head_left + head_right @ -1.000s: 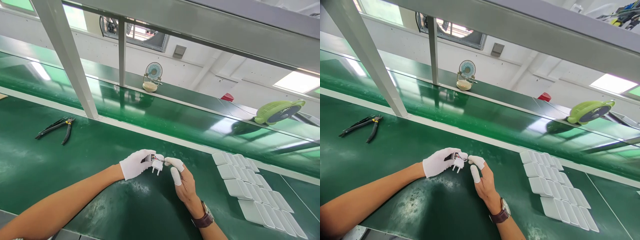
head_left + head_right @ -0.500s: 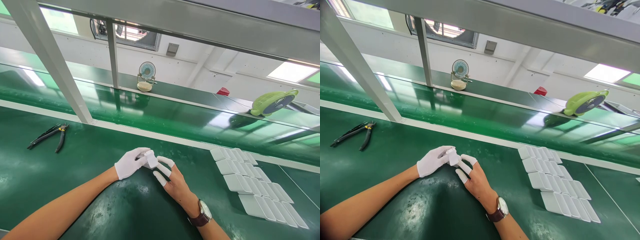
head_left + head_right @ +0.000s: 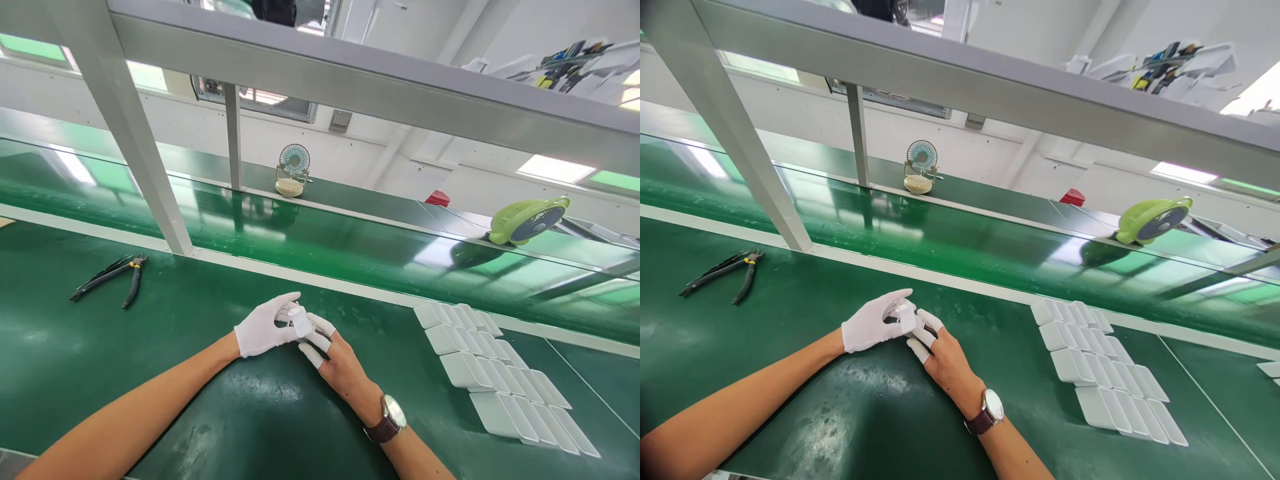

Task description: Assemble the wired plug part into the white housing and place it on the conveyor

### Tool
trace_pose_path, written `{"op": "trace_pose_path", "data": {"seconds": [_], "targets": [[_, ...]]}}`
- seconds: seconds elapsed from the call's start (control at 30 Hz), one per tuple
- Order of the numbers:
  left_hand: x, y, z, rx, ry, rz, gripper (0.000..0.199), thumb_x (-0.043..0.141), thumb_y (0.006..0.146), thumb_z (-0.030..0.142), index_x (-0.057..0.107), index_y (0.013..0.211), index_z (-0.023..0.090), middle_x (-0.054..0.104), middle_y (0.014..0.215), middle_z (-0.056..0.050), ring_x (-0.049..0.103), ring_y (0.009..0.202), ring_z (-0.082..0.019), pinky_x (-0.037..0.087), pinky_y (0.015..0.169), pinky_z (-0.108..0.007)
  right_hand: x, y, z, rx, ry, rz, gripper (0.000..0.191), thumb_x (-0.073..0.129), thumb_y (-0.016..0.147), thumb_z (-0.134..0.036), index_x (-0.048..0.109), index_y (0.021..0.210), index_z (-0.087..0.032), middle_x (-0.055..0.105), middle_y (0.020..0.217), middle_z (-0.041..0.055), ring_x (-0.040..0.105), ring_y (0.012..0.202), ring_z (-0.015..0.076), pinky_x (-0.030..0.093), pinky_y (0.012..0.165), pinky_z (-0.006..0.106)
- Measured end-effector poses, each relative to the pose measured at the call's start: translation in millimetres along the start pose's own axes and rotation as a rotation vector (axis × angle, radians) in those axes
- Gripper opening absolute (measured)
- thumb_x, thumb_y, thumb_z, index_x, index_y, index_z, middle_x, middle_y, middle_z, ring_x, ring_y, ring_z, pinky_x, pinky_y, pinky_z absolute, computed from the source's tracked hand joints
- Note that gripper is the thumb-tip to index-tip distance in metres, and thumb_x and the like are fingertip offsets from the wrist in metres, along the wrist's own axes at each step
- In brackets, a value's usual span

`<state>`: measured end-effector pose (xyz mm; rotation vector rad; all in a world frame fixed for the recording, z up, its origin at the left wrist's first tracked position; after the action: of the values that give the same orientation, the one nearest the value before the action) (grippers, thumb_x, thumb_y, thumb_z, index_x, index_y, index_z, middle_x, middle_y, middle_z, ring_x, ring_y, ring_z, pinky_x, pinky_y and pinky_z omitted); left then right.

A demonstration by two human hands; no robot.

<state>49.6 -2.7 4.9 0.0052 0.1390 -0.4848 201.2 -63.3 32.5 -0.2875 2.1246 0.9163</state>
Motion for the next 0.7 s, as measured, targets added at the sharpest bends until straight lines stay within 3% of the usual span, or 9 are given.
{"op": "trace_pose_path", "data": {"seconds": [0.07, 0.17, 0.23, 0.43, 0.6, 0.7], "targets": [[-0.1, -1, 3, 0.037, -0.005, 0.029, 0.077, 0.078, 0.076, 0.036, 0.046, 0.145, 0.024, 0.065, 0.133, -0.007, 0.065, 0.117, -0.023, 0.055, 0.103, -0.039, 0, 2, 0, -0.019, 0.022, 0.046, 0.045, 0.056, 0.099, -0.016, 0.054, 0.141, -0.033, 0.06, 0.134, 0.0109, 0.065, 0.12, 0.0236, 0.06, 0.1, 0.038], [-2.9, -1, 3, 0.062, -0.046, 0.099, 0.052, 0.074, 0.079, 0.037, 0.06, 0.127, 0.021, 0.068, 0.124, -0.008, 0.067, 0.11, -0.023, 0.054, 0.101, -0.041, -3, 7, -1, -0.037, 0.008, 0.089, 0.042, 0.056, 0.098, -0.016, 0.057, 0.137, -0.032, 0.063, 0.126, 0.01, 0.069, 0.11, 0.0219, 0.063, 0.092, 0.036], [-6.6, -1, 0, 0.076, -0.095, 0.159, 0.045, 0.07, 0.083, 0.038, 0.06, 0.122, 0.019, 0.068, 0.12, -0.009, 0.067, 0.109, -0.024, 0.053, 0.1, -0.043, -8, 12, -2, -0.042, -0.014, 0.104, 0.039, 0.057, 0.097, -0.016, 0.06, 0.133, -0.031, 0.064, 0.123, 0.0096, 0.071, 0.104, 0.021, 0.064, 0.088, 0.035], [-15.3, -5, -3, 0.19, -0.213, 0.268, 0.062, 0.068, 0.086, 0.045, 0.047, 0.137, 0.018, 0.06, 0.134, -0.017, 0.057, 0.124, -0.029, 0.048, 0.103, -0.046, -30, 25, -8, -0.057, 0.039, 0.23, 0.043, 0.061, 0.092, -0.011, 0.061, 0.129, -0.034, 0.065, 0.119, 0.0064, 0.071, 0.101, 0.0198, 0.063, 0.087, 0.034], [-13.0, -5, 15, 0.238, -0.025, 0.257, 0.06, 0.07, 0.084, 0.045, 0.053, 0.137, 0.024, 0.06, 0.135, -0.011, 0.059, 0.119, -0.025, 0.048, 0.101, -0.04, -1, 21, -1, -0.009, 0.122, 0.013, 0.039, 0.056, 0.096, -0.013, 0.062, 0.129, -0.032, 0.066, 0.114, 0.0078, 0.07, 0.098, 0.0209, 0.063, 0.083, 0.035], [-12.1, -2, 20, 0.196, 0.092, 0.285, 0.039, 0.068, 0.085, 0.042, 0.066, 0.118, 0.023, 0.068, 0.12, -0.006, 0.063, 0.107, -0.021, 0.049, 0.099, -0.036, 3, 15, 3, 0.016, 0.14, 0.042, 0.043, 0.056, 0.096, -0.014, 0.057, 0.135, -0.031, 0.066, 0.117, 0.0092, 0.069, 0.102, 0.0216, 0.062, 0.087, 0.037]]}}
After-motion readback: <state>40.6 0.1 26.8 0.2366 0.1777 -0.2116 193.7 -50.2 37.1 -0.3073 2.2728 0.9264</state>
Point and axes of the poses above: each hand's wrist, its own y-axis towards the middle knuckle, its own x-axis out of the palm, z = x × y, the point moved 7 cm from there along y, towards the middle knuckle
